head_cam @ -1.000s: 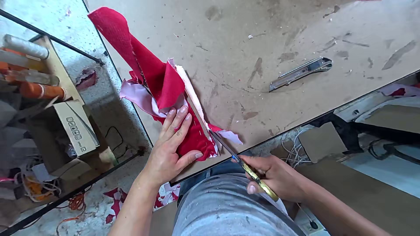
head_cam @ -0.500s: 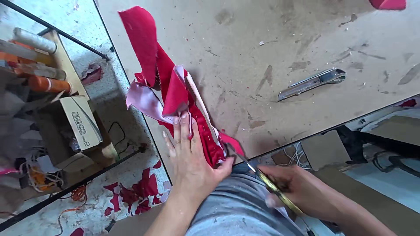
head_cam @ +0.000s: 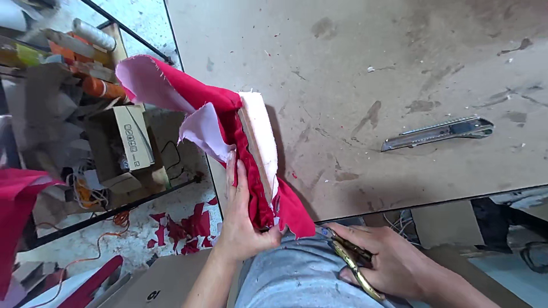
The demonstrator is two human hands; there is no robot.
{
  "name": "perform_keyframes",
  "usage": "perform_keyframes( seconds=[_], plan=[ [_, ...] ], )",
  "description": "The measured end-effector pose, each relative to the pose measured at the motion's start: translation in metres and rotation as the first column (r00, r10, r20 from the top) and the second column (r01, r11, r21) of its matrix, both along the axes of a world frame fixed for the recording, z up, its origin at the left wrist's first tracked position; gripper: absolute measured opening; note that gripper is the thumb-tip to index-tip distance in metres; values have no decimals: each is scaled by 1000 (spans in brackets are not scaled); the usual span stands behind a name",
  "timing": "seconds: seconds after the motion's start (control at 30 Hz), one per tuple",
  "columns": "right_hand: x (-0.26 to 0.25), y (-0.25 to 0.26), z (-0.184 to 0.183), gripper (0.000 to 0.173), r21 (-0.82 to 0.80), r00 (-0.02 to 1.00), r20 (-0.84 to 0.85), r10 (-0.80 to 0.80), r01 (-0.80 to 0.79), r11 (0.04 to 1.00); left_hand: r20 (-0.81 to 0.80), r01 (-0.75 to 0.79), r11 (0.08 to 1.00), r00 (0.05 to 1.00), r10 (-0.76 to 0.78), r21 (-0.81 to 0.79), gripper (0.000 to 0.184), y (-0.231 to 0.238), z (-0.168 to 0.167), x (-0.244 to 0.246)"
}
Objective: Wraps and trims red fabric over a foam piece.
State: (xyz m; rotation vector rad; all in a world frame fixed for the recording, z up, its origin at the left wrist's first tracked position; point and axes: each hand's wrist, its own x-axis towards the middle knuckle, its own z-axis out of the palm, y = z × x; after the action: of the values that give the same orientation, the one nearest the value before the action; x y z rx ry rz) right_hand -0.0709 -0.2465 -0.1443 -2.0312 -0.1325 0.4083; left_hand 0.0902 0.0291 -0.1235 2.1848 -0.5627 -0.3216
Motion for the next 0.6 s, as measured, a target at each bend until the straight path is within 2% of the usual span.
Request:
perform_keyframes(
  seconds=[0.1,0.27,0.37,0.6],
  plan=[
    [-11,9,-5,74,-75,997,68,-36,41,996,5,11,1000,1000,-11,-28,126,3,-3,0],
    [-28,31,-11,75,-58,987,105,-124,130,990,-12,49,995,999,-51,-89,127,6,-6,2],
    [-37,41,-9,75,-23,978,107,-177,180,983,7,58,993,998,-58,-98,126,5,-7,3],
    [-36,60,-7,79,-88,962,71,-263,269,959,-28,65,991,997,-69,-121,127,7,-8,5]
  ],
)
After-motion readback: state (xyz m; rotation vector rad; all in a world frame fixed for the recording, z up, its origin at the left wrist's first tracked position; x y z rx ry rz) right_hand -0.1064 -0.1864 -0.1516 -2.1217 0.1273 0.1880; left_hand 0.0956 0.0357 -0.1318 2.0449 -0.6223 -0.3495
